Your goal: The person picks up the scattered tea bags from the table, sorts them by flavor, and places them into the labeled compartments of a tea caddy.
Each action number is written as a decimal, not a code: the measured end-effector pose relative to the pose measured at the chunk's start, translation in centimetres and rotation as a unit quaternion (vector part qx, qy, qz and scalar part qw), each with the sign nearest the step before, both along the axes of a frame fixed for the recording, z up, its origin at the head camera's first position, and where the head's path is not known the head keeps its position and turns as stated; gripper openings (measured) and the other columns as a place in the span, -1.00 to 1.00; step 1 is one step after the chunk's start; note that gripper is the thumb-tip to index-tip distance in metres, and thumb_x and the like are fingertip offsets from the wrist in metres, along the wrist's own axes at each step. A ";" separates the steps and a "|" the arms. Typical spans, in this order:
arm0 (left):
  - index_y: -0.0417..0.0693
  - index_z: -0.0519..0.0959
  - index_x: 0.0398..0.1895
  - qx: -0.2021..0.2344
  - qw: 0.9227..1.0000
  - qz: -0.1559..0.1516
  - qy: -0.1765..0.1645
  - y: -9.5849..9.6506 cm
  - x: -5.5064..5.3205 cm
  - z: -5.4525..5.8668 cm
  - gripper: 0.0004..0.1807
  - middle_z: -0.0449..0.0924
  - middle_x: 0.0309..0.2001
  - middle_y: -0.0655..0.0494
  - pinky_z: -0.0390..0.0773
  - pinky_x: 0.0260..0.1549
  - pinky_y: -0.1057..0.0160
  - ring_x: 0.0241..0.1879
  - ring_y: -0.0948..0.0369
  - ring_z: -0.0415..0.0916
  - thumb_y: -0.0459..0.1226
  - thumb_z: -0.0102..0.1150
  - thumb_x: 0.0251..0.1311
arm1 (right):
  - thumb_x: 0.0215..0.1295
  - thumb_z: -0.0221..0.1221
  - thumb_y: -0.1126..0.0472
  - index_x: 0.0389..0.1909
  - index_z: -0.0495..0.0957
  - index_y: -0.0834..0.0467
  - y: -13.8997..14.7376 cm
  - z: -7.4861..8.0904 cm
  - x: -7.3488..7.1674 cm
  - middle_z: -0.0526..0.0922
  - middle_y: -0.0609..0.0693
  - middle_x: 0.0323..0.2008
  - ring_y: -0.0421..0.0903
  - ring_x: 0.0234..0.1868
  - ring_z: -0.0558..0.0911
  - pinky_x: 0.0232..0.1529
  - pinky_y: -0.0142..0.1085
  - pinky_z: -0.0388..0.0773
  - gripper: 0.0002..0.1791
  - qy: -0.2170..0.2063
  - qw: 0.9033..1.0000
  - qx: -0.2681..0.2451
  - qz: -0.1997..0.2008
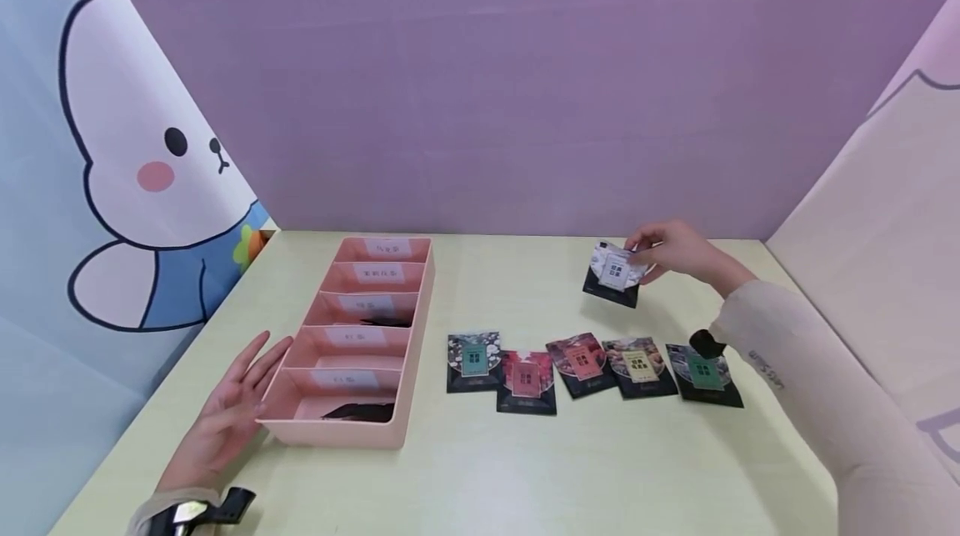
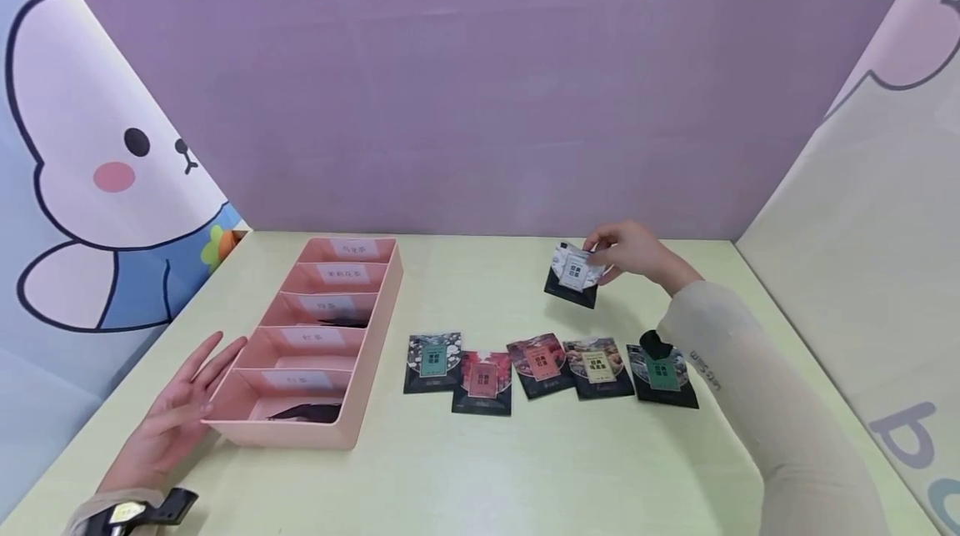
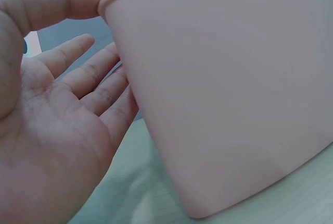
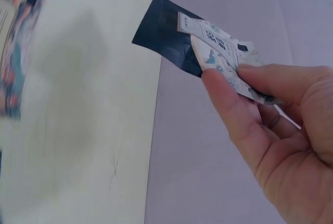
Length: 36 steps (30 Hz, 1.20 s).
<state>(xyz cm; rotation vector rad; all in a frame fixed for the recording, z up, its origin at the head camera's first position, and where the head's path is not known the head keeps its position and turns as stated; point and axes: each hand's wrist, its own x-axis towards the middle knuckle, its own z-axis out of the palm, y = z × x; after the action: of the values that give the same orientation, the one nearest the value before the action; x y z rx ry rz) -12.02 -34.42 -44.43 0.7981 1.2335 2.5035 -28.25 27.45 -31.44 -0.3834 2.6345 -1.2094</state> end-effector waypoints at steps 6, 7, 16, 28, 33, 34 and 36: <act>0.10 -0.17 0.63 -0.014 1.000 0.011 -0.004 0.1 0.1 0.0 -0.03 0.17 0.51 0.17 0.39 0.19 0.36 0.46 0.33 0.13 -0.75 -0.63 0.14 | 0.37 0.14 0.41 0.00 0.56 0.43 -2.0 0.5 0.0 0.55 0.23 -0.22 0.10 -0.21 0.64 -0.27 -0.14 0.69 -0.76 0.001 1.000 0.003 0.005; 0.10 -0.17 0.63 -0.015 1.000 0.011 -0.004 0.1 0.1 0.1 -0.03 0.17 0.51 0.18 0.36 0.22 0.35 0.46 0.33 0.13 -0.75 -0.63 0.15 | 0.37 0.14 0.41 0.00 0.57 0.43 -2.4 0.6 0.1 0.57 0.23 -0.22 0.10 -0.21 0.64 -0.27 -0.14 0.69 -0.76 0.001 1.000 0.001 0.006; 0.11 -0.20 0.63 -0.029 0.999 0.024 -0.013 0.2 0.3 0.3 -0.06 0.17 0.51 0.20 0.30 0.26 0.33 0.45 0.34 0.13 -0.73 -0.58 0.20 | 0.36 0.16 0.43 -0.06 0.60 0.44 -5.4 1.1 0.0 0.60 0.23 -0.25 0.08 -0.24 0.66 -0.27 -0.14 0.69 -0.79 0.004 1.000 -0.018 0.017; 0.07 -0.21 0.63 -0.034 0.999 0.020 0.009 -0.1 0.1 -0.1 -0.08 0.12 0.53 0.15 0.25 0.30 0.30 0.47 0.31 0.09 -0.71 -0.59 0.20 | 0.33 0.18 0.44 -0.05 0.61 0.41 -9.9 1.0 -0.5 0.61 0.23 -0.24 0.09 -0.25 0.69 -0.28 -0.14 0.69 -0.79 -0.012 0.998 -0.052 0.035; 0.08 -0.20 0.63 -0.040 0.999 0.026 0.005 -0.1 0.0 -0.1 -0.07 0.14 0.52 0.17 0.26 0.30 0.30 0.47 0.32 0.10 -0.72 -0.57 0.19 | 0.33 0.20 0.43 -0.05 0.63 0.39 -11.6 1.2 -0.4 0.63 0.22 -0.24 0.10 -0.22 0.69 -0.27 -0.11 0.69 -0.79 -0.004 0.997 -0.060 0.055; 0.08 -0.21 0.63 -0.039 0.999 0.025 0.004 -0.1 0.0 -0.1 -0.07 0.14 0.52 0.17 0.27 0.29 0.30 0.47 0.32 0.10 -0.72 -0.57 0.19 | 0.32 0.21 0.43 -0.06 0.63 0.38 -12.0 1.2 -0.4 0.63 0.22 -0.24 0.10 -0.21 0.69 -0.28 -0.12 0.69 -0.79 -0.002 0.996 -0.063 0.058; 0.08 -0.24 0.63 -0.038 0.999 0.022 0.002 -0.1 0.0 -0.1 -0.08 0.13 0.53 0.17 0.29 0.28 0.31 0.47 0.32 0.10 -0.71 -0.57 0.20 | 0.31 0.23 0.42 -0.07 0.65 0.37 -12.6 1.2 -0.3 0.65 0.21 -0.24 0.10 -0.21 0.69 -0.29 -0.12 0.69 -0.80 0.003 0.996 -0.064 0.064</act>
<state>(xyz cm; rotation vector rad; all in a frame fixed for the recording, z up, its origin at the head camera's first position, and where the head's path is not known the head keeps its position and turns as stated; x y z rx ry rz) -12.01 -34.52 -44.53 0.7660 1.3530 2.4748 -28.52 14.85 -30.20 -0.5695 2.5024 -1.3396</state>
